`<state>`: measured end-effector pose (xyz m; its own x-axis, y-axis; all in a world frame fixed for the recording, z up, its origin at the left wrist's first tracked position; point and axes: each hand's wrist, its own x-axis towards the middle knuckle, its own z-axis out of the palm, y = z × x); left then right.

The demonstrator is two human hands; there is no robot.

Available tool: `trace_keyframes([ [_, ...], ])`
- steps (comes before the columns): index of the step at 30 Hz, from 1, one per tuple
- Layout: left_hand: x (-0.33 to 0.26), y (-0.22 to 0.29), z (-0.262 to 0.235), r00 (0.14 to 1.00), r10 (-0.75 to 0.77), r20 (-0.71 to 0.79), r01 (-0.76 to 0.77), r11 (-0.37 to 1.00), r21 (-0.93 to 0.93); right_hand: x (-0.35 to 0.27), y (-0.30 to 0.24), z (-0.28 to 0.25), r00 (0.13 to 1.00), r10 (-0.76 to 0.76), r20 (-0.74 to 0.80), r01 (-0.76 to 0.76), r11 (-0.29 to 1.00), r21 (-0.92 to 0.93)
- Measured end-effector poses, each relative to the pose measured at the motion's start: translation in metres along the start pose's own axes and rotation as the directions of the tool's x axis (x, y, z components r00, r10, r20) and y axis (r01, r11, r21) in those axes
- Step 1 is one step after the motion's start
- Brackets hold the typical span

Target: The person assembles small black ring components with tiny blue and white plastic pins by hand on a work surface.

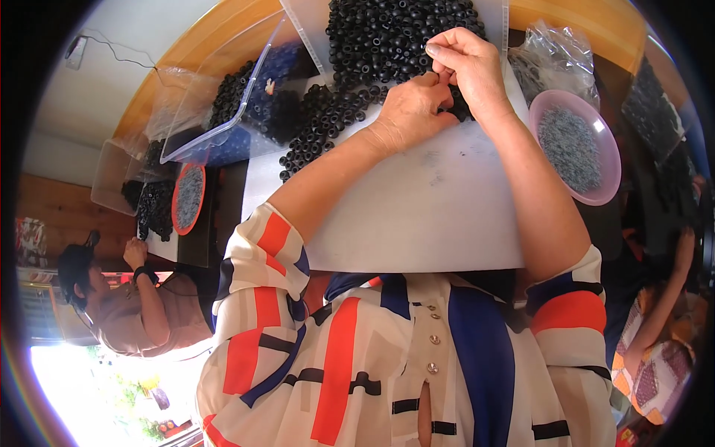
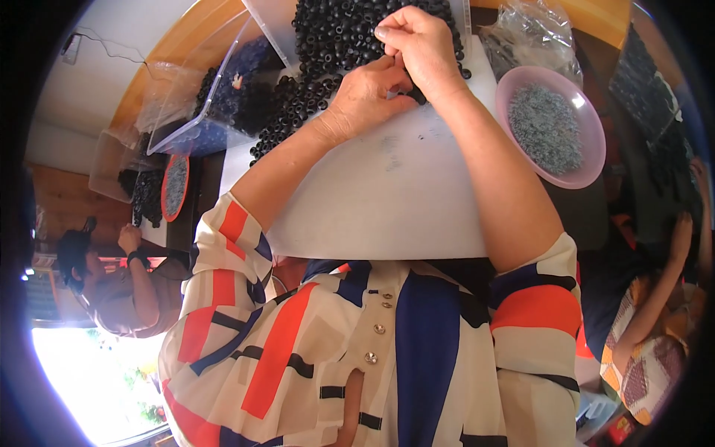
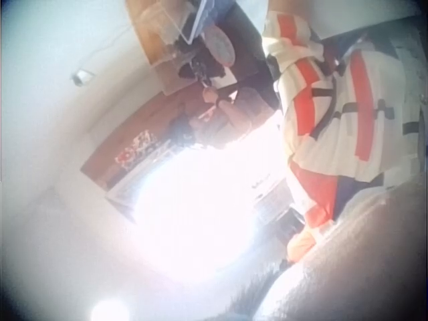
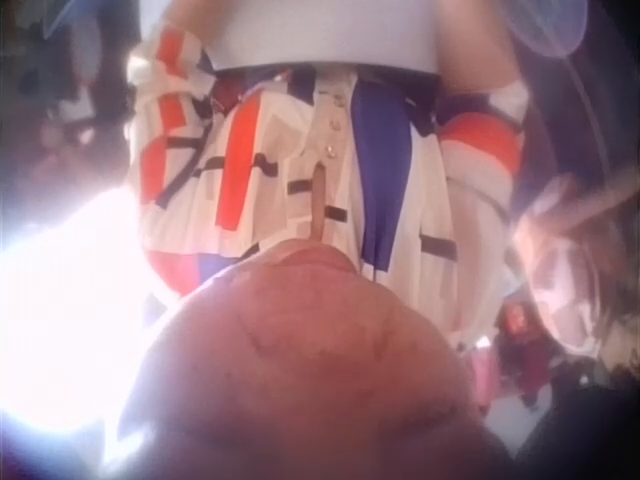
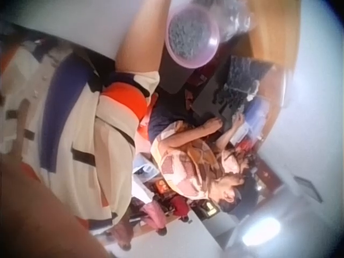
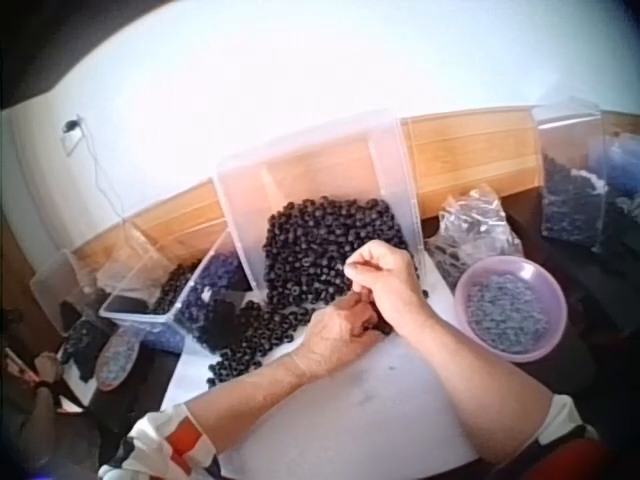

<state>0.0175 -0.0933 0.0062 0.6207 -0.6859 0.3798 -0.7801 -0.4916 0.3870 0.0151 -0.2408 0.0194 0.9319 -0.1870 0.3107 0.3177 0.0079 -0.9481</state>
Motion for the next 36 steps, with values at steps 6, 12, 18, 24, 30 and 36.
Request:
trace_keyframes([
  [6,0.001,-0.003,0.003,0.999,0.011,0.045,-0.014,0.999,0.053,0.001,0.0,-0.001,0.999,-0.019,-0.035,0.021,0.998,0.056],
  [12,-0.009,-0.003,-0.009,0.979,0.186,-0.084,-0.176,0.978,0.115,-0.001,-0.002,0.0,0.999,0.006,-0.041,-0.005,0.999,0.034],
  [18,-0.054,-0.017,-0.042,0.997,-0.053,0.049,0.05,0.997,0.063,-0.009,-0.013,0.008,0.997,0.019,0.077,-0.014,0.998,-0.059],
  [24,-0.071,-0.024,-0.046,0.97,-0.242,0.033,0.242,0.927,-0.287,-0.016,-0.017,0.019,0.949,-0.012,0.316,0.052,0.992,-0.116],
  [30,-0.062,-0.027,-0.041,0.987,-0.13,0.093,0.144,0.976,-0.164,-0.016,-0.02,0.014,0.858,0.085,0.507,0.081,0.951,-0.297],
  [36,-0.059,-0.027,-0.027,0.986,-0.167,-0.006,0.166,0.984,-0.07,-0.015,-0.02,0.014,0.783,0.263,0.564,0.018,0.896,-0.443],
])
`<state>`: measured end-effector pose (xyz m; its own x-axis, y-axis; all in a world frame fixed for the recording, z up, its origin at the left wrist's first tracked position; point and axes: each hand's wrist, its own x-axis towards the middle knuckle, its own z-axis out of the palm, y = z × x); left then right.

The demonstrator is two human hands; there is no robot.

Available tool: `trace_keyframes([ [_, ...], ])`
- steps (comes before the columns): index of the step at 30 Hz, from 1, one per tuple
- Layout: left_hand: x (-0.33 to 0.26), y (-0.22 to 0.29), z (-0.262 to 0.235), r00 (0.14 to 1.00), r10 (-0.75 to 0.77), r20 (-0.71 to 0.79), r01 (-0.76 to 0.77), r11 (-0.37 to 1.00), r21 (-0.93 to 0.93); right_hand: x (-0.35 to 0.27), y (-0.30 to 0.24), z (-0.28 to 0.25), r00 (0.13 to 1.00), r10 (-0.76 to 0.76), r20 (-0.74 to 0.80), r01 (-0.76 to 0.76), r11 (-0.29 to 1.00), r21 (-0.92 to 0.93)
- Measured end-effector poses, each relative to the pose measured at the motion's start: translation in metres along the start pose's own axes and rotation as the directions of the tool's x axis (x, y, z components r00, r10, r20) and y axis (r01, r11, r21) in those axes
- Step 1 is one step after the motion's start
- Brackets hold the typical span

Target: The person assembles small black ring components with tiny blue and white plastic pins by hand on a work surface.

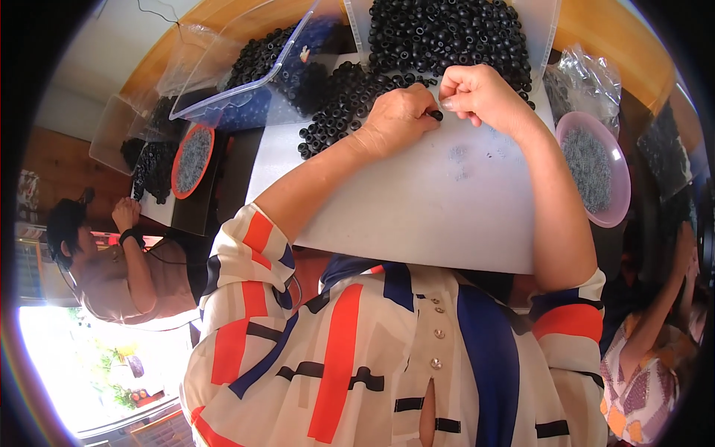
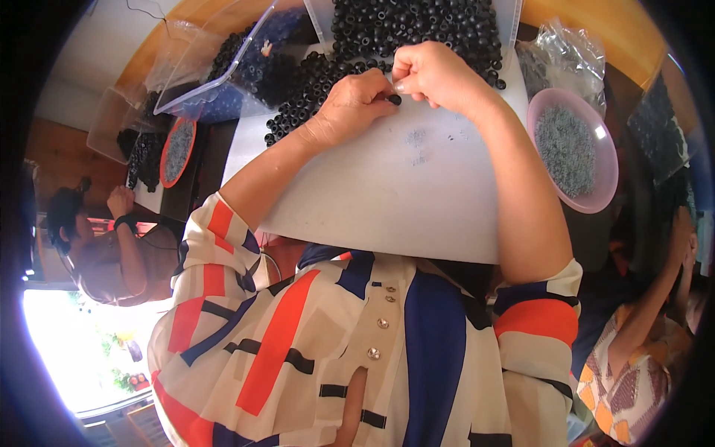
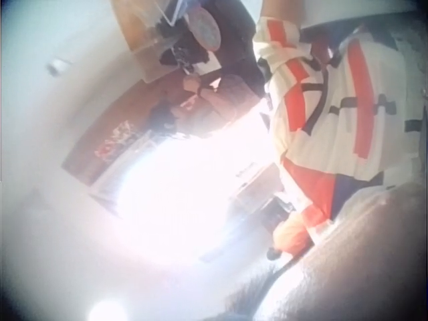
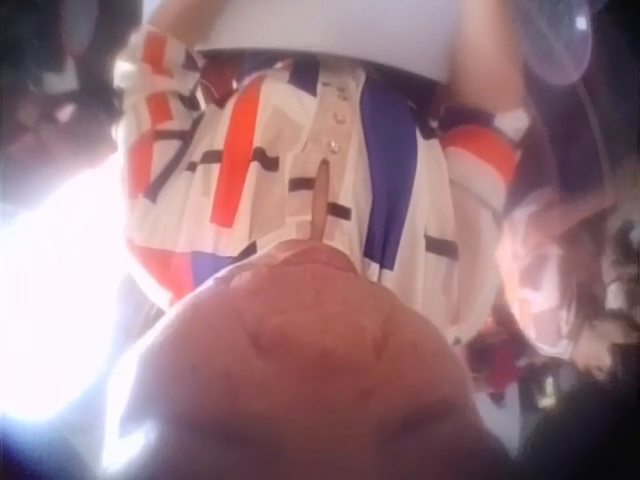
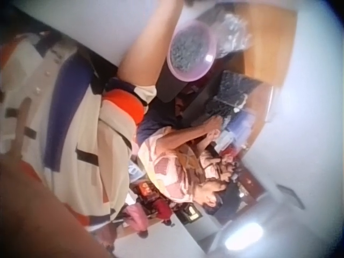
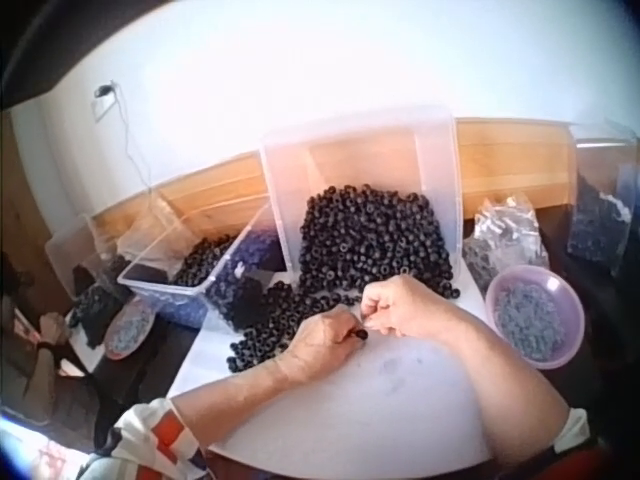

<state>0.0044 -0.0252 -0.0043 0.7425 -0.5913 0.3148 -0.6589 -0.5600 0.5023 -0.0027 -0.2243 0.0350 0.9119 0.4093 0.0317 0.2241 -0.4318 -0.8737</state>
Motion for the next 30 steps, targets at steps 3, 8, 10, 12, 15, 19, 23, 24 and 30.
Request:
trace_keyframes([
  [3,-0.001,0.003,-0.003,0.995,-0.101,0.027,0.103,0.989,-0.109,-0.003,-0.002,0.001,1.0,0.018,0.009,-0.018,1.0,-0.018],
  [8,-0.005,0.012,-0.016,0.984,-0.176,0.028,0.176,0.938,-0.298,-0.004,-0.007,0.006,0.999,-0.036,-0.033,0.034,0.997,-0.063],
  [10,-0.007,0.019,-0.024,0.982,-0.188,0.019,0.181,0.912,-0.367,-0.004,-0.007,0.007,0.998,-0.055,-0.037,0.053,0.997,-0.054],
  [12,-0.01,0.029,-0.036,0.927,-0.362,0.097,0.364,0.808,-0.464,-0.003,-0.007,0.009,0.996,-0.08,-0.034,0.079,0.996,-0.045],
  [15,-0.015,0.017,-0.035,0.903,-0.414,0.117,0.367,0.599,-0.712,-0.002,-0.01,0.013,0.989,-0.131,-0.065,0.131,0.991,-0.001],
  [19,-0.02,0.01,-0.034,0.881,-0.458,0.12,0.346,0.451,-0.823,-0.004,-0.007,0.014,0.961,-0.233,-0.15,0.234,0.972,-0.012],
  [23,-0.022,0.009,-0.033,0.869,-0.467,0.163,0.34,0.325,-0.882,-0.004,-0.009,0.024,0.93,-0.305,-0.205,0.311,0.95,-0.001],
  [24,-0.023,0.009,-0.033,0.87,-0.46,0.176,0.336,0.292,-0.896,-0.003,-0.01,0.027,0.932,-0.304,-0.2,0.309,0.951,-0.003],
  [30,-0.026,0.015,-0.034,0.881,-0.401,0.25,0.376,0.273,-0.886,-0.003,-0.01,0.031,0.943,-0.293,-0.158,0.294,0.956,-0.013],
])
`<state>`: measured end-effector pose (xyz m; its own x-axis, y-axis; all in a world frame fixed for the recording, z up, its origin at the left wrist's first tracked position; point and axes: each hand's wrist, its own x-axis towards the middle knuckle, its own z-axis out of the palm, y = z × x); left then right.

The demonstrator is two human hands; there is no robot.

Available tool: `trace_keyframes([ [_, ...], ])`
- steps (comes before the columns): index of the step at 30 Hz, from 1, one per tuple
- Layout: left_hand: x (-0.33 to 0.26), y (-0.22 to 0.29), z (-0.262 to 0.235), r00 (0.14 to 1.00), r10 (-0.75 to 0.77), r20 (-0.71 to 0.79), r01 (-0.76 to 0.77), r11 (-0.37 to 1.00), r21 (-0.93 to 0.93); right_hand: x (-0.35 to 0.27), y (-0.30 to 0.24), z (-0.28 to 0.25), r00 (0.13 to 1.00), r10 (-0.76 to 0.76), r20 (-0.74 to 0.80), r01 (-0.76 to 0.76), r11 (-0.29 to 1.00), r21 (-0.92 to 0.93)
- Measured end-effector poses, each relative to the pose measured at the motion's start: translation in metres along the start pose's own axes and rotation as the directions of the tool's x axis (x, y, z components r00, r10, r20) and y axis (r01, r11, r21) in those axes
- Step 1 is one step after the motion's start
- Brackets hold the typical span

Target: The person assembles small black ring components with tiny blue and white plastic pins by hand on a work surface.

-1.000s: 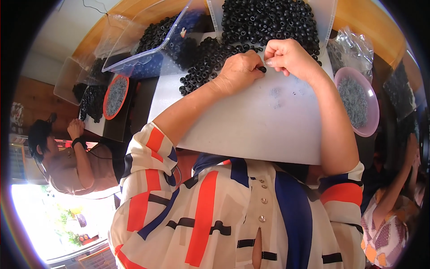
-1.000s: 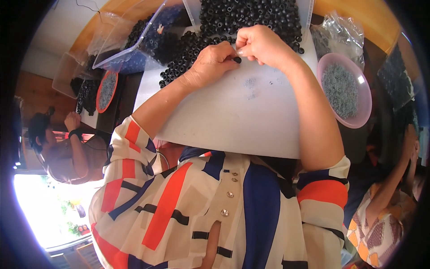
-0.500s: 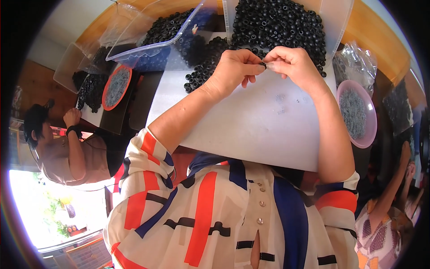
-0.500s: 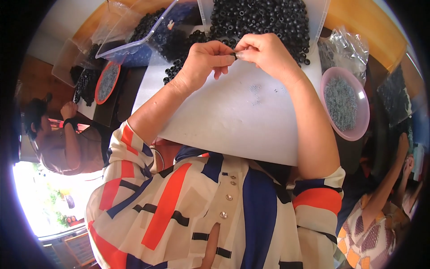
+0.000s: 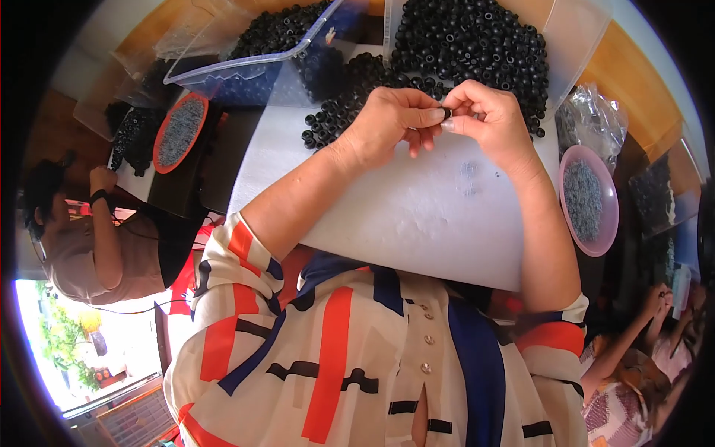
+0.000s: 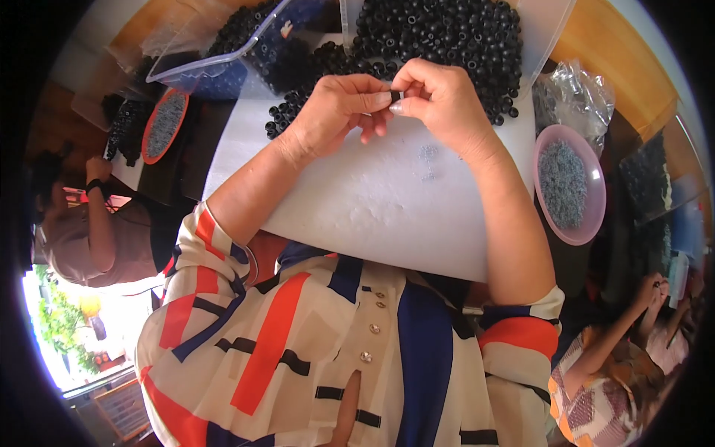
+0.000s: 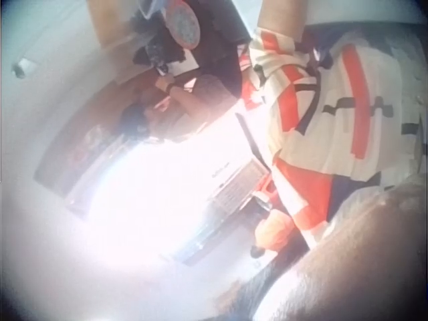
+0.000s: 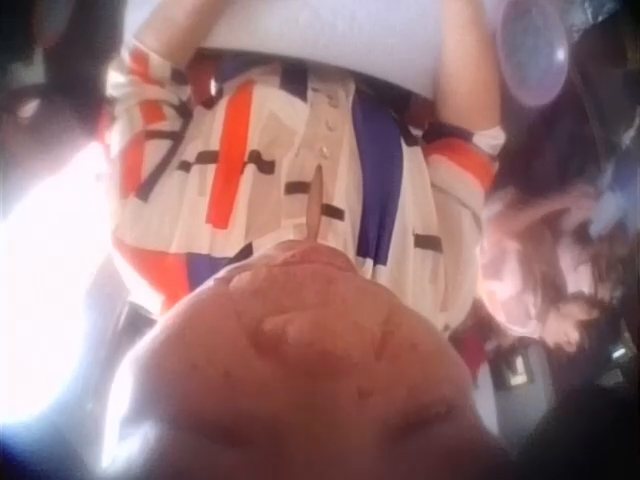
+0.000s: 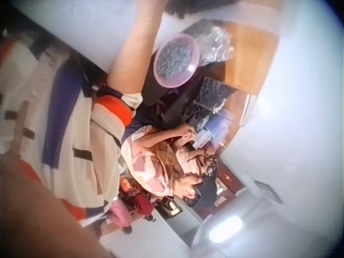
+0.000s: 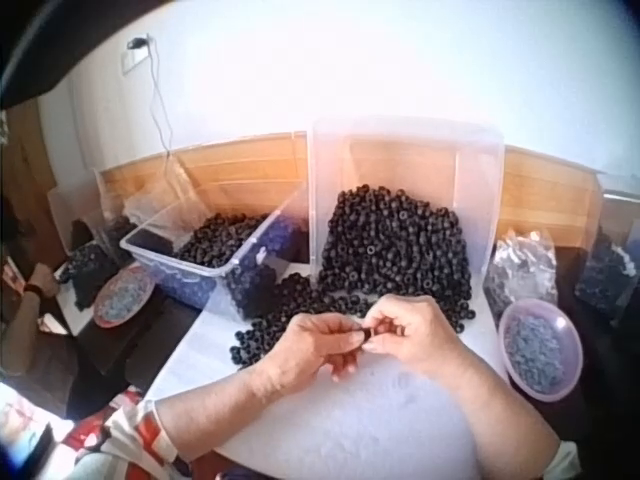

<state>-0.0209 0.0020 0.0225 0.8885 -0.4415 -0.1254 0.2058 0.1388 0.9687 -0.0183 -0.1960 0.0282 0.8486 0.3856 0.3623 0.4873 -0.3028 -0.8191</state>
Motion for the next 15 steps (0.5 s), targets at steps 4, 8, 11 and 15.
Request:
trace_keyframes([
  [4,0.006,-0.003,-0.004,1.0,0.017,-0.021,-0.016,0.998,0.056,0.002,0.008,-0.018,0.998,-0.007,-0.061,0.002,0.995,-0.096],
  [8,0.006,-0.005,-0.011,0.998,0.055,-0.034,-0.049,0.986,0.161,0.001,-0.002,-0.039,0.988,0.053,-0.143,-0.137,0.716,-0.684],
  [11,0.005,-0.008,-0.009,0.998,0.046,-0.04,-0.037,0.981,0.19,0.0,-0.007,-0.03,0.976,0.186,-0.114,-0.196,0.513,-0.836],
  [15,0.005,-0.01,-0.005,0.998,0.053,-0.026,-0.048,0.983,0.178,-0.002,0.002,-0.014,0.966,0.259,0.018,-0.091,0.402,-0.911],
])
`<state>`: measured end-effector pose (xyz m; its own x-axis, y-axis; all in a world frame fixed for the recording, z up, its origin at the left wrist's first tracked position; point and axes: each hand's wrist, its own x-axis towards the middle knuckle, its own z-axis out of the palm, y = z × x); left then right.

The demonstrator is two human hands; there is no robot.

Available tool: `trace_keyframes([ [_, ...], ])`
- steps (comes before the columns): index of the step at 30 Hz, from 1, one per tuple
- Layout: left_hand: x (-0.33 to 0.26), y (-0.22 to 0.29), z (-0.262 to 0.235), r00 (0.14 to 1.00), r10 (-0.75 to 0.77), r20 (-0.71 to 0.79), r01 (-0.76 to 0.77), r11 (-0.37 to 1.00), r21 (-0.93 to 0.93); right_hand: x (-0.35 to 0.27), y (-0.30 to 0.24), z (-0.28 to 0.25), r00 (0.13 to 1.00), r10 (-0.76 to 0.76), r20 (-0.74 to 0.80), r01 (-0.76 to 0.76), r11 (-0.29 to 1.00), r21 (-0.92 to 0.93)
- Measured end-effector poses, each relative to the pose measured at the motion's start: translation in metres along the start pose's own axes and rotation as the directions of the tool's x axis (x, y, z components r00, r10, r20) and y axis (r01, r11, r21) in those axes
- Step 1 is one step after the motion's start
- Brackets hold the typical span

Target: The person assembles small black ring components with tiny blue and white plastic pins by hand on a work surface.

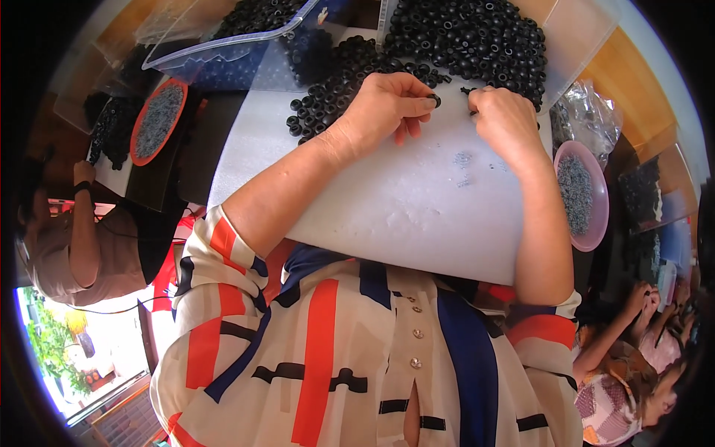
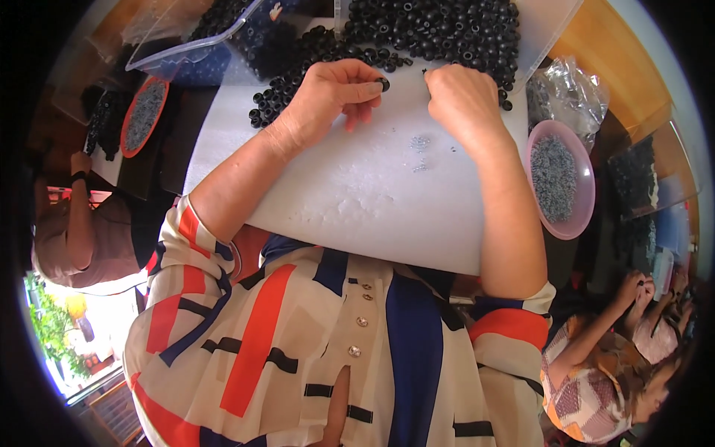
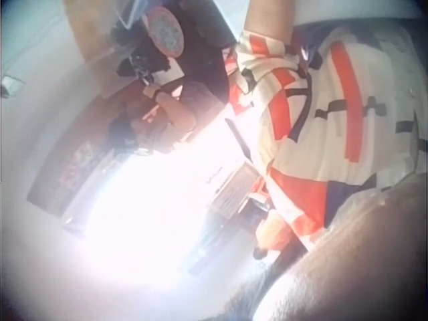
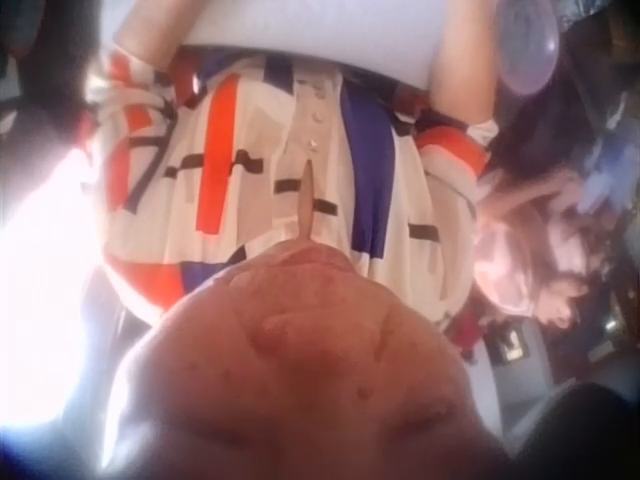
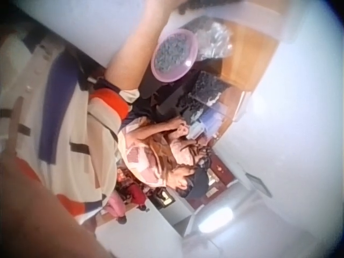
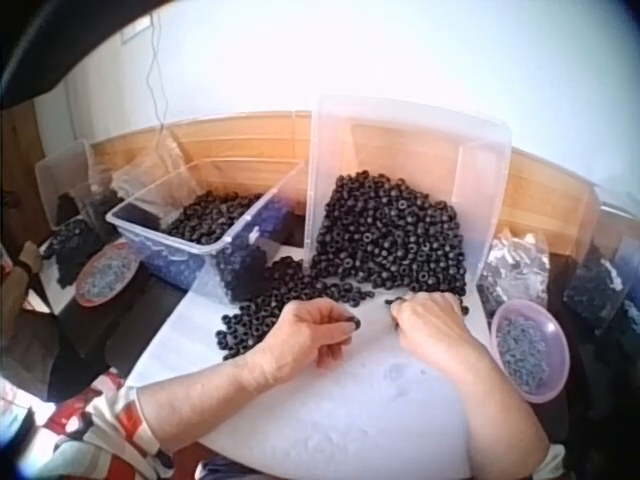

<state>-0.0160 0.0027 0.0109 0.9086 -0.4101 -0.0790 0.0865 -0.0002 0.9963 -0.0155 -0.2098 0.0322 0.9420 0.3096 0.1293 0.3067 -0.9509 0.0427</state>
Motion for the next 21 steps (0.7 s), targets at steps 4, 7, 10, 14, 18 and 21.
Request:
trace_keyframes([
  [4,-0.001,0.001,0.0,0.999,0.02,-0.035,-0.02,1.0,-0.006,0.003,-0.007,0.008,0.993,-0.098,-0.062,0.096,0.994,-0.043],
  [7,0.0,0.002,-0.001,0.998,0.028,-0.062,-0.031,0.999,-0.04,0.004,-0.003,0.013,0.985,-0.132,-0.114,0.133,0.991,-0.002],
  [10,0.001,0.002,-0.004,0.992,0.05,-0.117,-0.062,0.993,-0.105,0.004,-0.001,0.009,0.982,-0.09,-0.164,0.123,0.971,0.203],
  [14,-0.001,0.007,-0.003,0.968,0.135,-0.213,-0.186,0.952,-0.242,0.007,-0.005,0.003,0.998,-0.046,-0.037,0.054,0.442,0.895],
  [18,-0.016,0.029,0.008,0.954,0.172,-0.244,-0.254,0.897,-0.363,-0.005,-0.031,-0.014,0.997,-0.069,0.02,-0.005,0.198,0.98],
  [21,-0.026,0.045,0.013,0.964,0.137,-0.229,-0.217,0.903,-0.372,-0.014,-0.05,-0.024,0.997,-0.055,-0.052,0.059,0.137,0.989],
])
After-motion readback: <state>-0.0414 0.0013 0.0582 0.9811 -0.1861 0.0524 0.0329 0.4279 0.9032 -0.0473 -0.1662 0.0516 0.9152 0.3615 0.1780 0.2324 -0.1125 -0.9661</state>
